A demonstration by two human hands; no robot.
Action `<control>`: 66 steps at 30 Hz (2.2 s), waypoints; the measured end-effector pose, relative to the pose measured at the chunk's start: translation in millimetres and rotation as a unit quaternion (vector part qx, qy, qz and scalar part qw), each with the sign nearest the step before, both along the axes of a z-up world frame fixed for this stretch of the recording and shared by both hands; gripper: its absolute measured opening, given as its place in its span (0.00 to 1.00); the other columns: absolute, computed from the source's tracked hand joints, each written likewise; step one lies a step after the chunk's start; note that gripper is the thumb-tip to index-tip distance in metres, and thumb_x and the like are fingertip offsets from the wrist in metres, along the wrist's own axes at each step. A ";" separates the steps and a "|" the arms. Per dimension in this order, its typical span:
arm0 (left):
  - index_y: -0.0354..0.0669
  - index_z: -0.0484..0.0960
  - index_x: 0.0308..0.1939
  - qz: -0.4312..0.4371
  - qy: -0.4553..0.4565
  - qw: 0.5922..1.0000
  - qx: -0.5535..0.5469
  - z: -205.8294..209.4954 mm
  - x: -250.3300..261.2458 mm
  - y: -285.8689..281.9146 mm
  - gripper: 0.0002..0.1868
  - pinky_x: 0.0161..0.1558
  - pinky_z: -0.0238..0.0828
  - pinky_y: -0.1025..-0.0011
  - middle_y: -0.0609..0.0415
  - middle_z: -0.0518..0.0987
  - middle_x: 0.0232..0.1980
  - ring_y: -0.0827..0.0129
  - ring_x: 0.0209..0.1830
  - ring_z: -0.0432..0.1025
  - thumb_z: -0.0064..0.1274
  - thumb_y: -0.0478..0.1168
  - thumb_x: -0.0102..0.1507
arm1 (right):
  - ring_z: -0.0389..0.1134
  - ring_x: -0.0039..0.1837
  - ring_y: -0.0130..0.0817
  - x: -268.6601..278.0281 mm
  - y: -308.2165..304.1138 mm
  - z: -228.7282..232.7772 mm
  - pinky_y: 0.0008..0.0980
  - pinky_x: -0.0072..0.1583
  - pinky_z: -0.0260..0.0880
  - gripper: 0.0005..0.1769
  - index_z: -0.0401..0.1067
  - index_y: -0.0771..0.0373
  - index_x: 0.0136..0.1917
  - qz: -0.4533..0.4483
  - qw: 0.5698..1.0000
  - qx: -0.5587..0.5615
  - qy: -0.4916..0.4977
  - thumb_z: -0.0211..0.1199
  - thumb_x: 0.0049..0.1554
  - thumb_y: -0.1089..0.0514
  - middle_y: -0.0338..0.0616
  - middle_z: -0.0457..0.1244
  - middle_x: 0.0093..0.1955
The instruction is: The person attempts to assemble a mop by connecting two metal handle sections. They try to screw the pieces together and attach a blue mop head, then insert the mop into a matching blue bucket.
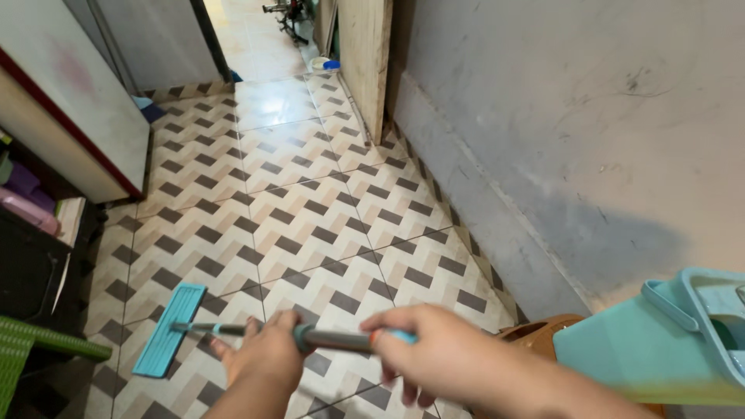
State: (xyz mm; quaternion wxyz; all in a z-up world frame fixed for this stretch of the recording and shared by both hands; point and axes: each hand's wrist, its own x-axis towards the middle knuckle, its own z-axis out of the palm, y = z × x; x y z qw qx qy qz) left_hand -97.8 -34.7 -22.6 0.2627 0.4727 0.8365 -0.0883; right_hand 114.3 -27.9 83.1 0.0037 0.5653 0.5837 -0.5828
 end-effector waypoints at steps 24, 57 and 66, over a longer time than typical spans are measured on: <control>0.67 0.78 0.55 -0.397 -0.169 0.902 0.017 79.4 185.6 56.7 0.14 0.75 0.18 0.28 0.63 0.73 0.69 0.60 0.83 0.46 0.54 0.43 0.66 | 0.58 0.36 0.27 191.4 32.9 104.8 0.31 0.40 0.61 0.13 0.76 0.48 0.53 -0.012 0.918 0.059 -0.393 0.66 0.57 0.43 0.39 0.60 0.32; 0.49 0.75 0.63 -0.474 -0.203 0.850 0.106 71.7 335.8 -54.8 0.31 0.75 0.27 0.29 0.59 0.67 0.74 0.54 0.83 0.45 0.59 0.58 0.60 | 0.63 0.26 0.29 392.5 -68.8 114.3 0.33 0.33 0.63 0.12 0.76 0.60 0.53 -0.081 0.944 0.001 -0.319 0.69 0.56 0.56 0.42 0.62 0.28; 0.58 0.75 0.63 -0.441 -0.145 0.883 0.067 59.4 290.6 -62.4 0.27 0.75 0.27 0.28 0.61 0.71 0.71 0.57 0.82 0.48 0.58 0.57 0.62 | 0.60 0.31 0.26 323.3 -89.6 89.1 0.32 0.35 0.59 0.13 0.73 0.63 0.50 -0.070 0.972 0.043 -0.220 0.68 0.57 0.52 0.38 0.59 0.29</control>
